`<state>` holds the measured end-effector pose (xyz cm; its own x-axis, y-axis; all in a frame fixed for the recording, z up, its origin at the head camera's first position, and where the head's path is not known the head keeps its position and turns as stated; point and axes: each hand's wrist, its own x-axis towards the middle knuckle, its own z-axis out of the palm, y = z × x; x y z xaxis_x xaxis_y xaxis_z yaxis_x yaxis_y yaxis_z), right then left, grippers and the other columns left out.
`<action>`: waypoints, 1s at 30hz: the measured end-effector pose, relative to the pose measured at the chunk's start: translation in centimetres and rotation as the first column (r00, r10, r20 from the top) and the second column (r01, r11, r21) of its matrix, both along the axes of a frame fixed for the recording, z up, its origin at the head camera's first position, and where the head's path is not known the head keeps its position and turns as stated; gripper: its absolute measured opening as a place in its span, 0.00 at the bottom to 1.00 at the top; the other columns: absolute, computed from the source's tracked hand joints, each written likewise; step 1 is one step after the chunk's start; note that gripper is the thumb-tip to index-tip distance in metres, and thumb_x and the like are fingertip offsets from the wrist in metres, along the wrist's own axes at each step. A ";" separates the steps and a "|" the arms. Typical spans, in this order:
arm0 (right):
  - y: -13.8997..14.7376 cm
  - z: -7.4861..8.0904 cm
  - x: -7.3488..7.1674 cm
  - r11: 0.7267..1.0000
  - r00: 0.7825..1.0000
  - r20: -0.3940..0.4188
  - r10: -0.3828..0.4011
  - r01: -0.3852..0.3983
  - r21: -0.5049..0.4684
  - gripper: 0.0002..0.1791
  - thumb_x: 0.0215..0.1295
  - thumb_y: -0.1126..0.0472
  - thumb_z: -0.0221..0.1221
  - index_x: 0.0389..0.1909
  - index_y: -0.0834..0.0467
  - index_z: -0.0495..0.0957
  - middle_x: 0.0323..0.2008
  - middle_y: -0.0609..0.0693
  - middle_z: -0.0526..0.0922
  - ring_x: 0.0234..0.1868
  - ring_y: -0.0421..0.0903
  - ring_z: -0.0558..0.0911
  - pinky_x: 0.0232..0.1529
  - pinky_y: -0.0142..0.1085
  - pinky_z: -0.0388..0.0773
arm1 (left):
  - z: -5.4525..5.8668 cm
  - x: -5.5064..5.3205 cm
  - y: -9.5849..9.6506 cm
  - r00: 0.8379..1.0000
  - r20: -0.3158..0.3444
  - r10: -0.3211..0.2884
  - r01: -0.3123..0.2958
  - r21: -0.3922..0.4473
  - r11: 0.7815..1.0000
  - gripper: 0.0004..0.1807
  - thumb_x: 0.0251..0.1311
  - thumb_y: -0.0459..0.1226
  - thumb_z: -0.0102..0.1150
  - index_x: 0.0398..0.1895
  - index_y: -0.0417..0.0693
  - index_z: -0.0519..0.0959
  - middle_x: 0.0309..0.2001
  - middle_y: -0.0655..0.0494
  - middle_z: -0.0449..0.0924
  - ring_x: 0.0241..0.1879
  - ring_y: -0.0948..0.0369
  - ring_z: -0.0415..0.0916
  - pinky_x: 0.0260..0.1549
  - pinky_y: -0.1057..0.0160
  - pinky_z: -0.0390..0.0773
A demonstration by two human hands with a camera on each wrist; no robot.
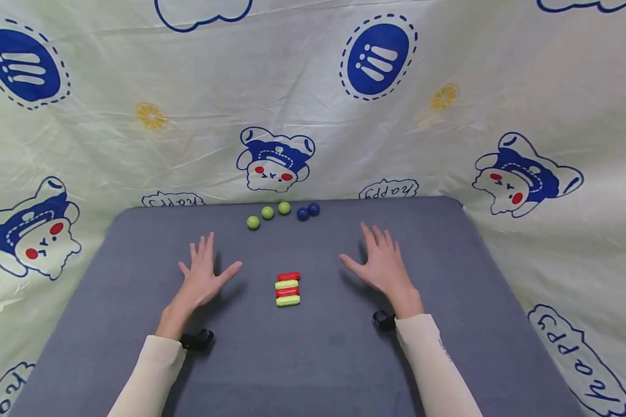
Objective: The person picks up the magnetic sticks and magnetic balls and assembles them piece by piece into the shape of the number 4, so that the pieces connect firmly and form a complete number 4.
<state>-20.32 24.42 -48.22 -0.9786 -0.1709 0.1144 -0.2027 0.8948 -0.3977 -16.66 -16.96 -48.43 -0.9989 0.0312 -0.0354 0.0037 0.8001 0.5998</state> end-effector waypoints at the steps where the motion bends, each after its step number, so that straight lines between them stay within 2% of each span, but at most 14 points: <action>1: -0.1 -0.1 0.2 1.000 1.000 0.006 0.002 -0.001 -0.014 0.55 0.67 0.30 0.58 0.82 0.57 0.50 0.78 0.69 0.56 0.78 0.74 0.52 0.73 0.73 0.50 | -0.1 0.1 0.3 1.000 -0.003 -0.004 0.004 0.011 1.000 0.61 0.63 0.71 0.52 0.85 0.50 0.35 0.83 0.36 0.32 0.81 0.34 0.26 0.67 0.18 0.29; 6: -1.1 -0.4 1.2 0.996 0.999 0.043 0.004 0.000 -0.093 0.54 0.66 0.30 0.59 0.83 0.55 0.50 0.80 0.65 0.54 0.79 0.69 0.54 0.72 0.73 0.54 | -0.2 0.7 1.8 0.999 -0.029 -0.018 0.021 0.099 0.995 0.59 0.63 0.66 0.57 0.85 0.50 0.39 0.84 0.39 0.35 0.82 0.38 0.29 0.72 0.23 0.33; 9: -2.0 -0.4 1.5 0.990 0.998 0.055 0.006 0.001 -0.141 0.53 0.66 0.31 0.60 0.82 0.54 0.51 0.80 0.63 0.54 0.79 0.67 0.55 0.73 0.71 0.56 | -0.2 0.9 2.5 0.999 -0.037 -0.017 0.023 0.161 0.987 0.58 0.63 0.65 0.60 0.85 0.53 0.40 0.84 0.42 0.36 0.83 0.42 0.33 0.76 0.29 0.41; 14: -3.8 -0.6 1.7 0.975 0.994 0.106 0.034 -0.010 -0.221 0.52 0.66 0.34 0.63 0.82 0.52 0.52 0.80 0.60 0.55 0.78 0.64 0.59 0.72 0.68 0.61 | -0.4 1.1 3.3 0.999 -0.034 -0.030 0.037 0.230 0.973 0.57 0.62 0.64 0.62 0.85 0.59 0.41 0.84 0.48 0.39 0.83 0.47 0.42 0.76 0.35 0.53; 18: -5.4 -0.8 1.8 0.962 0.992 0.109 0.069 -0.037 -0.271 0.50 0.66 0.37 0.64 0.81 0.52 0.54 0.78 0.60 0.60 0.72 0.62 0.69 0.69 0.65 0.68 | -0.6 1.1 4.2 0.997 -0.055 -0.052 0.065 0.268 0.961 0.55 0.63 0.63 0.62 0.85 0.58 0.44 0.83 0.49 0.45 0.82 0.48 0.47 0.77 0.37 0.54; 21: -6.6 -1.0 1.8 0.953 0.989 0.112 0.098 -0.060 -0.298 0.48 0.66 0.38 0.65 0.80 0.51 0.57 0.74 0.60 0.66 0.68 0.61 0.73 0.66 0.63 0.72 | -0.7 1.1 5.1 0.997 -0.051 -0.065 0.077 0.291 0.954 0.54 0.62 0.62 0.63 0.84 0.59 0.46 0.82 0.50 0.50 0.80 0.48 0.52 0.76 0.36 0.56; 27: -8.6 -1.5 2.0 0.940 0.980 0.114 0.160 -0.116 -0.321 0.39 0.67 0.45 0.66 0.75 0.53 0.67 0.64 0.58 0.78 0.64 0.59 0.75 0.66 0.61 0.72 | -1.2 1.0 6.8 0.992 -0.054 -0.111 0.123 0.327 0.937 0.49 0.64 0.59 0.64 0.82 0.56 0.54 0.73 0.49 0.68 0.68 0.49 0.69 0.67 0.38 0.71; 30: -9.2 -1.8 1.9 0.934 0.975 0.104 0.196 -0.153 -0.323 0.33 0.68 0.49 0.66 0.72 0.55 0.71 0.60 0.57 0.81 0.62 0.57 0.77 0.66 0.60 0.72 | -1.5 0.8 7.5 0.988 -0.062 -0.142 0.154 0.319 0.935 0.46 0.66 0.57 0.64 0.81 0.53 0.57 0.69 0.48 0.73 0.61 0.50 0.73 0.61 0.41 0.76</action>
